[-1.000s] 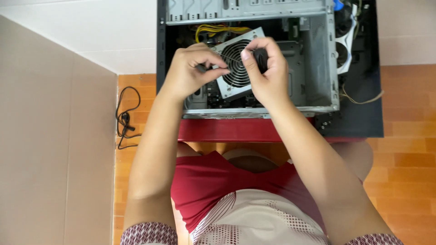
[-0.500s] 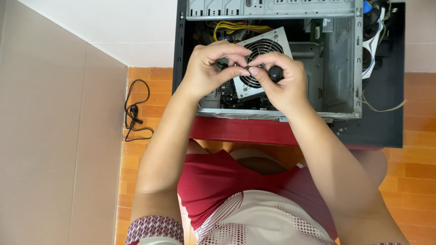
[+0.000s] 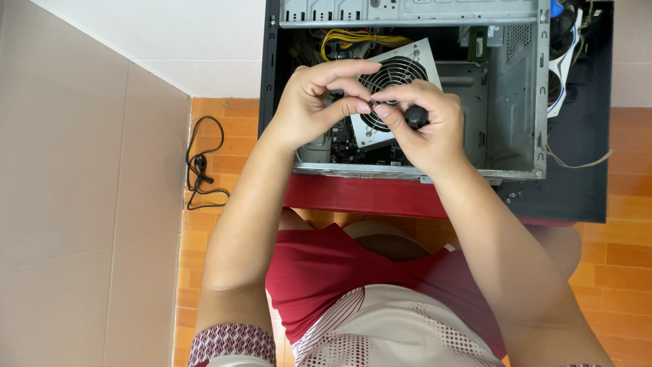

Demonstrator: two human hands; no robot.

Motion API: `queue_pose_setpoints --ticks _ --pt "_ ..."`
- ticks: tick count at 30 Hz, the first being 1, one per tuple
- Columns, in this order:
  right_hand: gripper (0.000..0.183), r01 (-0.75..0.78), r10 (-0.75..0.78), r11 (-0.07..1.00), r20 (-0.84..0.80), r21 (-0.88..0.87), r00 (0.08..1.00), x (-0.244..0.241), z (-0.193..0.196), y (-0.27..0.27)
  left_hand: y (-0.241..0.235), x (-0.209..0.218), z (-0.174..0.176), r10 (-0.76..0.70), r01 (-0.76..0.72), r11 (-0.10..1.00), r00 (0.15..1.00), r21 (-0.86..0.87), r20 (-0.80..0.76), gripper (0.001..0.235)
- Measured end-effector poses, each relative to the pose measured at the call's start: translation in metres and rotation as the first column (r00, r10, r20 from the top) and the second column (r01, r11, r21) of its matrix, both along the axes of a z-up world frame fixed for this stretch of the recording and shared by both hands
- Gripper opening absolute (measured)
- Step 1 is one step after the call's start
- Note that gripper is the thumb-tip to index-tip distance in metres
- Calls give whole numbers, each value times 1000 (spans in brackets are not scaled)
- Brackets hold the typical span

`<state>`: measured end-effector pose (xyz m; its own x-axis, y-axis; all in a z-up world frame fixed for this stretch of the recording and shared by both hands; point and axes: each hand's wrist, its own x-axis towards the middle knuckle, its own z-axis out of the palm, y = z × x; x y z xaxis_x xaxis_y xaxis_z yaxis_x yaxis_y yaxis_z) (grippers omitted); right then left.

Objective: The person installs a power supply unit into an open desktop computer case. They place the unit into the case, then use a screwdriver to fasten it with screws at multiple points along the mounting bracket.

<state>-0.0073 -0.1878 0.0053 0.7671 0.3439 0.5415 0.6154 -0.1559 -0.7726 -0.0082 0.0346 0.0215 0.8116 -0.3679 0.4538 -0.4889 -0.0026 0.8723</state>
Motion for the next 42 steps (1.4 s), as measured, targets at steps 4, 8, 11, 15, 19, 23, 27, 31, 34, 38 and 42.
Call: queue_pose_setpoints --ticks 4,8,11,15,19,23,27,31,34,38,42 --pt "10 -15 15 1000 32 -8 999 0 3 0 0 0 1 16 -16 1000 1000 19 25 40" --pt "10 7 -4 999 51 -47 999 0 1 -1 0 1 0 -45 46 999 998 25 -34 45" --pt "9 27 -23 997 54 -66 998 -2 3 0 0 1 -1 -49 51 998 998 36 -48 46" --pt "7 57 -57 993 10 -99 998 -4 5 0 -1 2 -1 -70 72 997 994 27 -78 47" --pt "5 27 -29 998 -38 -51 999 -5 6 -1 -2 3 -3 -62 65 997 992 28 -106 48" --pt "7 24 -11 993 -113 112 993 -3 -1 -11 -3 7 -6 51 -52 985 999 163 9 38" --pt "15 78 -59 952 -71 297 996 -14 -7 -35 -3 14 -18 102 -164 914 978 371 181 30" --pt "3 127 -126 906 -28 403 992 -33 -8 -82 0 20 -32 152 -175 813 984 555 88 35" --pt "15 102 -118 927 21 362 993 -51 8 -126 1 22 -35 123 -81 728 992 681 -12 50" --pt "13 252 -244 924 -64 288 968 -72 -21 -218 -4 21 -39 149 85 663 959 744 -243 54" --pt "18 533 -529 846 -96 18 843 -81 -68 -292 -9 21 -33 171 116 626 944 771 -281 53"
